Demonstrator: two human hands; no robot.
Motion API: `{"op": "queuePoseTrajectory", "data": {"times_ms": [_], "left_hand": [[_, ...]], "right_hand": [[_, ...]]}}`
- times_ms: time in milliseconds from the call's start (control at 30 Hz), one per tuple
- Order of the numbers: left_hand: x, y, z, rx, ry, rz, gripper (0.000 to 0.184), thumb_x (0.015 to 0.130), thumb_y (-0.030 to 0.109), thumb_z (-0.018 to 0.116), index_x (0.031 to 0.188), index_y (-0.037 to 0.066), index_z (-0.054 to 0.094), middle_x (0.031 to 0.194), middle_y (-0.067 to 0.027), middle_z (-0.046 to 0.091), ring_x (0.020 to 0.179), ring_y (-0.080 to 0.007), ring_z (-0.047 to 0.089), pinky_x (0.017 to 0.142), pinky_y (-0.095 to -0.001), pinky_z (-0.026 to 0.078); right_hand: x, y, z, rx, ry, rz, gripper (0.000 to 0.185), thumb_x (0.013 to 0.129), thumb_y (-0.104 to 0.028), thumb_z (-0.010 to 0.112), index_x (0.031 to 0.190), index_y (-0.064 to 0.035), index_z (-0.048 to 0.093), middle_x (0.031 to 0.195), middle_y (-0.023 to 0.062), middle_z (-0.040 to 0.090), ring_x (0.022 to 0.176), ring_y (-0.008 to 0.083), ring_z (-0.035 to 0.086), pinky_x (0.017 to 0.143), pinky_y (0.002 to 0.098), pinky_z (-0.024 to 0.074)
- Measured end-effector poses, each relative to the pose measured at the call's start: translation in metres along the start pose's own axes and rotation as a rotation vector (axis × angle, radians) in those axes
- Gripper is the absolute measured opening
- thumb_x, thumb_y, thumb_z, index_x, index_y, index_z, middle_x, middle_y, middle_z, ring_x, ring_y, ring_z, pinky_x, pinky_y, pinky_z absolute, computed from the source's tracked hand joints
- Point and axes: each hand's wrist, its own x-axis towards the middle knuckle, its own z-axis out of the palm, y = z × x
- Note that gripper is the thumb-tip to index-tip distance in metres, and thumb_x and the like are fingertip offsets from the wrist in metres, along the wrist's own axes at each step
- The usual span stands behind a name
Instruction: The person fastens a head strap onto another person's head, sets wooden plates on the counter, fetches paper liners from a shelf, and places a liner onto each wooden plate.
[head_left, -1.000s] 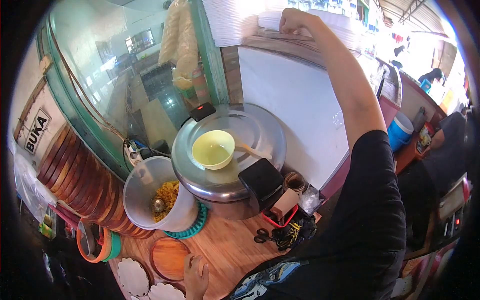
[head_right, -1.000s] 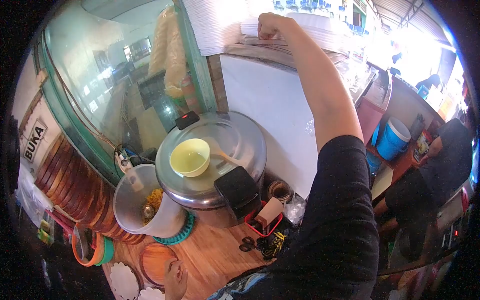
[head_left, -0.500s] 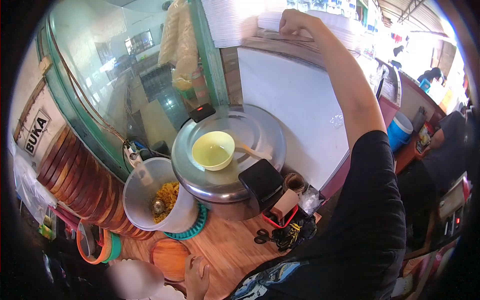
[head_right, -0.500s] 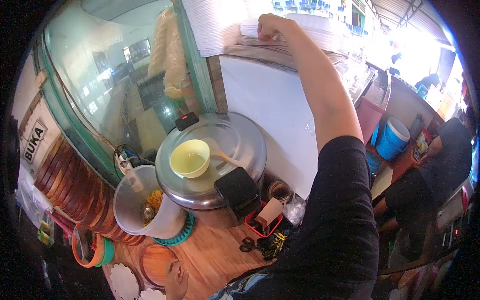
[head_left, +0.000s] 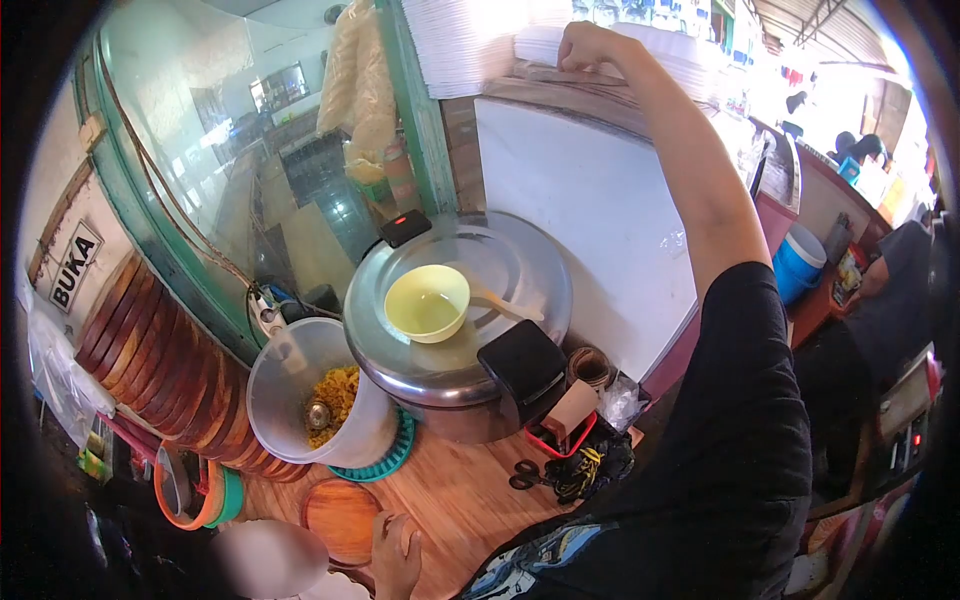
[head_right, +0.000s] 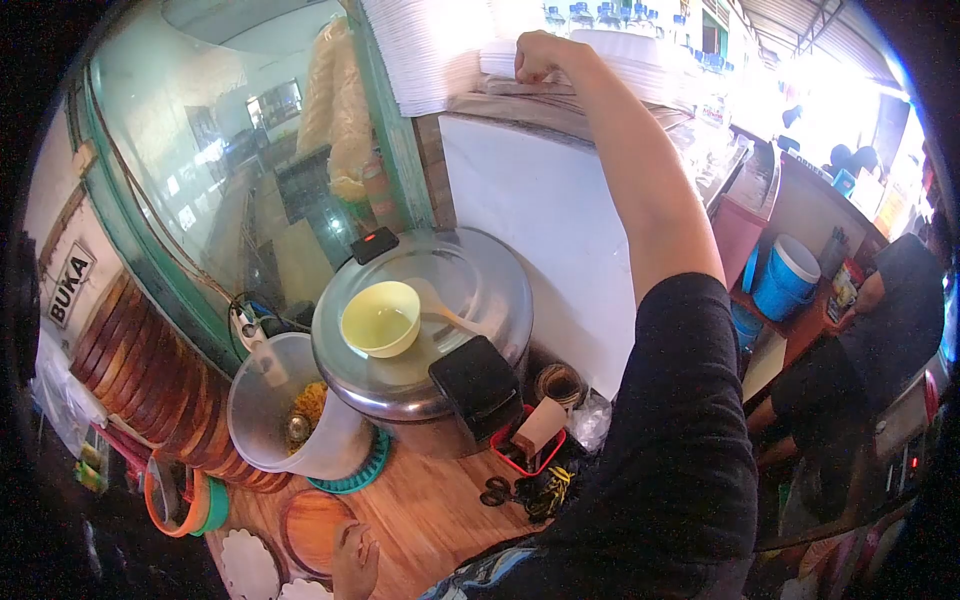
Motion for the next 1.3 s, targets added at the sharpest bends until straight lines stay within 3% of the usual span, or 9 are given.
{"op": "queuePoseTrajectory", "data": {"times_ms": [167,233,433,500,933,1000,1133,1200,1300], "left_hand": [[0.0,-0.002,0.001,-0.04,-0.009,-0.002,0.03,0.09,0.014,0.054,0.114,-0.005,0.051,0.117,-0.0269,0.048,0.111,-0.0427,0.046,0.096,-0.0441,0.039],[0.0,-0.004,0.002,-0.018,-0.028,0.018,0.029,0.091,0.014,0.054,0.113,-0.004,0.052,0.118,-0.0264,0.048,0.11,-0.0426,0.046,0.095,-0.044,0.039],[0.0,-0.001,0.003,-0.027,0.01,-0.011,0.028,0.091,0.015,0.053,0.111,-0.004,0.052,0.117,-0.0249,0.049,0.11,-0.0414,0.047,0.095,-0.0441,0.039],[0.001,-0.002,0.001,0.012,-0.032,0.067,0.029,0.091,0.016,0.053,0.112,-0.004,0.052,0.116,-0.0245,0.049,0.111,-0.0408,0.047,0.096,-0.0438,0.039],[0.0,-0.006,0.006,0.022,-0.006,0.037,0.027,0.091,0.015,0.054,0.111,-0.002,0.053,0.117,-0.0234,0.051,0.112,-0.0398,0.046,0.096,-0.0434,0.039],[0.003,-0.001,0.003,0.033,0.015,0.136,0.025,0.091,0.013,0.054,0.111,-0.002,0.054,0.115,-0.0228,0.052,0.112,-0.0392,0.047,0.096,-0.0434,0.039],[0.005,0.01,0.0,-0.035,0.045,0.041,0.023,0.091,0.011,0.053,0.11,-0.001,0.055,0.113,-0.0208,0.054,0.112,-0.0383,0.047,0.096,-0.0433,0.039],[0.007,0.004,0.0,0.062,-0.041,0.143,0.022,0.091,0.011,0.053,0.11,-0.001,0.055,0.11,-0.0189,0.055,0.111,-0.0374,0.047,0.096,-0.0435,0.038],[0.006,0.003,0.002,-0.022,-0.002,0.146,0.023,0.091,0.011,0.053,0.111,0.0,0.055,0.111,-0.0172,0.056,0.112,-0.037,0.046,0.098,-0.0442,0.036]], "right_hand": [[0.002,0.005,0.002,-0.005,0.019,-0.015,0.023,0.068,-0.011,0.066,0.089,-0.0045,0.074,0.082,0.0094,0.07,0.077,0.0191,0.066,0.068,0.0343,0.0544],[0.0,0.002,0.003,0.039,0.057,-0.012,0.015,0.07,-0.005,0.067,0.084,0.0007,0.071,0.076,0.0107,0.069,0.07,0.0183,0.064,0.067,0.031,0.0536],[0.0,0.002,0.002,-0.038,0.015,0.014,0.021,0.07,-0.011,0.068,0.089,-0.003,0.073,0.084,0.0101,0.071,0.078,0.0193,0.065,0.069,0.0333,0.0538],[-0.004,0.0,0.0,-0.007,0.015,0.018,0.021,0.07,-0.011,0.069,0.088,-0.0029,0.073,0.084,0.0101,0.07,0.079,0.0194,0.065,0.069,0.0334,0.0539],[-0.001,0.007,0.0,0.034,-0.01,-0.056,0.024,0.068,-0.007,0.066,0.091,-0.0036,0.073,0.084,0.0113,0.07,0.078,0.0195,0.066,0.069,0.0322,0.054],[-0.002,0.006,0.001,0.03,0.006,-0.043,0.023,0.069,-0.006,0.066,0.091,-0.0036,0.073,0.084,0.0114,0.07,0.078,0.0197,0.066,0.069,0.032,0.054],[-0.005,0.004,0.002,0.033,0.032,-0.008,0.021,0.07,-0.007,0.066,0.09,-0.0034,0.073,0.082,0.0117,0.07,0.076,0.0199,0.065,0.069,0.0317,0.0537],[-0.004,0.006,0.003,0.02,0.041,-0.021,0.021,0.07,-0.008,0.067,0.089,-0.0027,0.072,0.082,0.0118,0.07,0.076,0.0201,0.065,0.069,0.032,0.0536],[-0.003,0.007,0.003,0.013,0.042,-0.039,0.02,0.07,-0.009,0.068,0.088,-0.0013,0.072,0.083,0.012,0.07,0.076,0.0203,0.065,0.069,0.0325,0.0536]]}}
